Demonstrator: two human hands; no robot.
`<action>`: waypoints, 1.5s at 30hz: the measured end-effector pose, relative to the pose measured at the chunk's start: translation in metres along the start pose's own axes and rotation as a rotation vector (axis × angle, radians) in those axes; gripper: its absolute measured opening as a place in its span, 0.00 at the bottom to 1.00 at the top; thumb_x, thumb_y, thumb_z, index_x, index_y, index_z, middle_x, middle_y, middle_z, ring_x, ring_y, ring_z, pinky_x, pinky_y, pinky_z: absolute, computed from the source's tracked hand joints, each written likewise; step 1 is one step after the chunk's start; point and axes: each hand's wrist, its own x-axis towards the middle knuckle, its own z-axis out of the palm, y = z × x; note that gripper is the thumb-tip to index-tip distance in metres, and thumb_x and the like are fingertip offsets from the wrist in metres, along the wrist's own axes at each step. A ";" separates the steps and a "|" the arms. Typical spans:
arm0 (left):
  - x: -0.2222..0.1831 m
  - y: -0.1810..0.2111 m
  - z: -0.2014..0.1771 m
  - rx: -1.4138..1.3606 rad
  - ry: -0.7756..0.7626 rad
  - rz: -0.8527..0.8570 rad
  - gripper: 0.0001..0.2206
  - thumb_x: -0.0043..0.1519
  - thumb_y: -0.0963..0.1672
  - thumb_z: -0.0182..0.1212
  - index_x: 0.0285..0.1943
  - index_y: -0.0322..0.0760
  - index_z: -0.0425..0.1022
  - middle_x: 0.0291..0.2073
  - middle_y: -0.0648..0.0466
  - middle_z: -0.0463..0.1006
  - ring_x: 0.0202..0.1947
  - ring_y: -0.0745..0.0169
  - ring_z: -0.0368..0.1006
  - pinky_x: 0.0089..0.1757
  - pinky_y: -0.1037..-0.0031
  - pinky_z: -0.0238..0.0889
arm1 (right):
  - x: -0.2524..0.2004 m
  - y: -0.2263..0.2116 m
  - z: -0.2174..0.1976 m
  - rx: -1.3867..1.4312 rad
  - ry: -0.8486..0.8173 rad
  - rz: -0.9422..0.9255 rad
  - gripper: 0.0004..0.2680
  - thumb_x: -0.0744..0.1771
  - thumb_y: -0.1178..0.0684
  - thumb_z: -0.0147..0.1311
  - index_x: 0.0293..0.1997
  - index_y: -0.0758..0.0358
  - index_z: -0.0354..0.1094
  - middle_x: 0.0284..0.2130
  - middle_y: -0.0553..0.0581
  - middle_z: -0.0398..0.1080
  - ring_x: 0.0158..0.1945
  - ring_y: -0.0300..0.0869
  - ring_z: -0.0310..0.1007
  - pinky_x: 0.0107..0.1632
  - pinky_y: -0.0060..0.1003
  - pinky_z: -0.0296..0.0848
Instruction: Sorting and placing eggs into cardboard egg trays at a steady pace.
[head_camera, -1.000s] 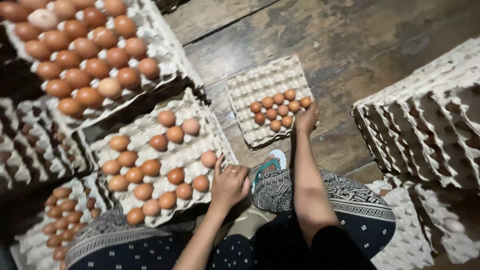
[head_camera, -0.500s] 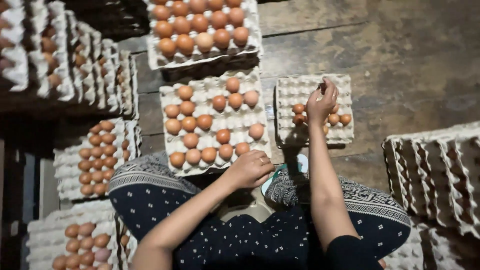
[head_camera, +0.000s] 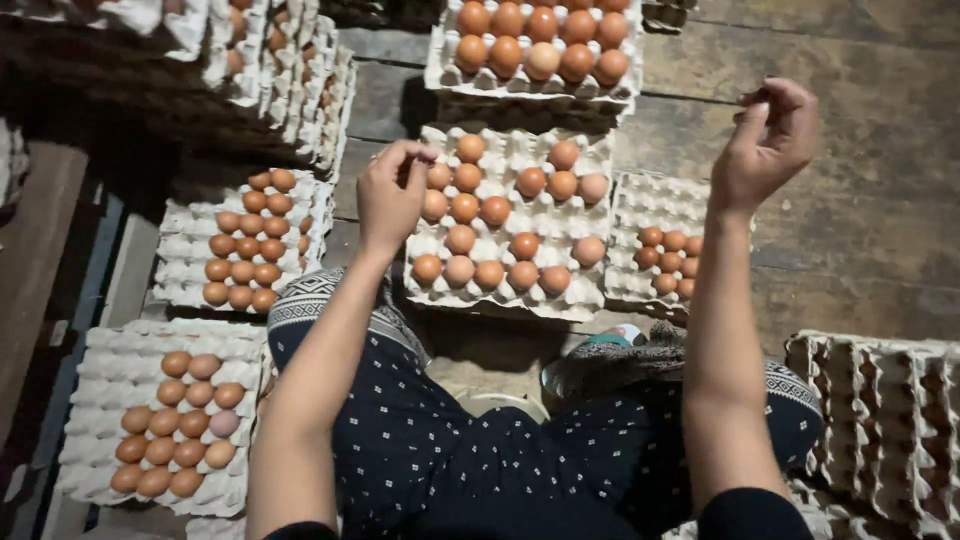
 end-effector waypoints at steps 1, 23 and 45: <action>-0.004 -0.010 -0.006 0.035 0.011 -0.070 0.08 0.56 0.37 0.53 0.39 0.37 0.77 0.29 0.57 0.78 0.25 0.65 0.68 0.30 0.76 0.61 | 0.002 -0.005 0.003 0.042 -0.072 0.064 0.10 0.65 0.74 0.42 0.47 0.73 0.64 0.36 0.62 0.67 0.37 0.45 0.68 0.40 0.36 0.71; -0.070 -0.095 0.012 0.617 -1.017 -0.489 0.24 0.52 0.49 0.62 0.60 0.46 0.70 0.53 0.39 0.70 0.51 0.31 0.73 0.52 0.50 0.65 | -0.088 -0.082 0.001 -0.606 -1.665 0.279 0.23 0.62 0.48 0.58 0.64 0.52 0.58 0.44 0.61 0.74 0.48 0.61 0.74 0.49 0.57 0.74; -0.061 -0.075 0.018 0.652 -0.977 -0.589 0.27 0.49 0.45 0.70 0.59 0.41 0.71 0.57 0.32 0.64 0.49 0.23 0.72 0.49 0.45 0.66 | -0.088 -0.046 0.014 -0.628 -1.706 0.352 0.23 0.61 0.49 0.60 0.62 0.57 0.59 0.52 0.69 0.68 0.51 0.66 0.72 0.53 0.60 0.72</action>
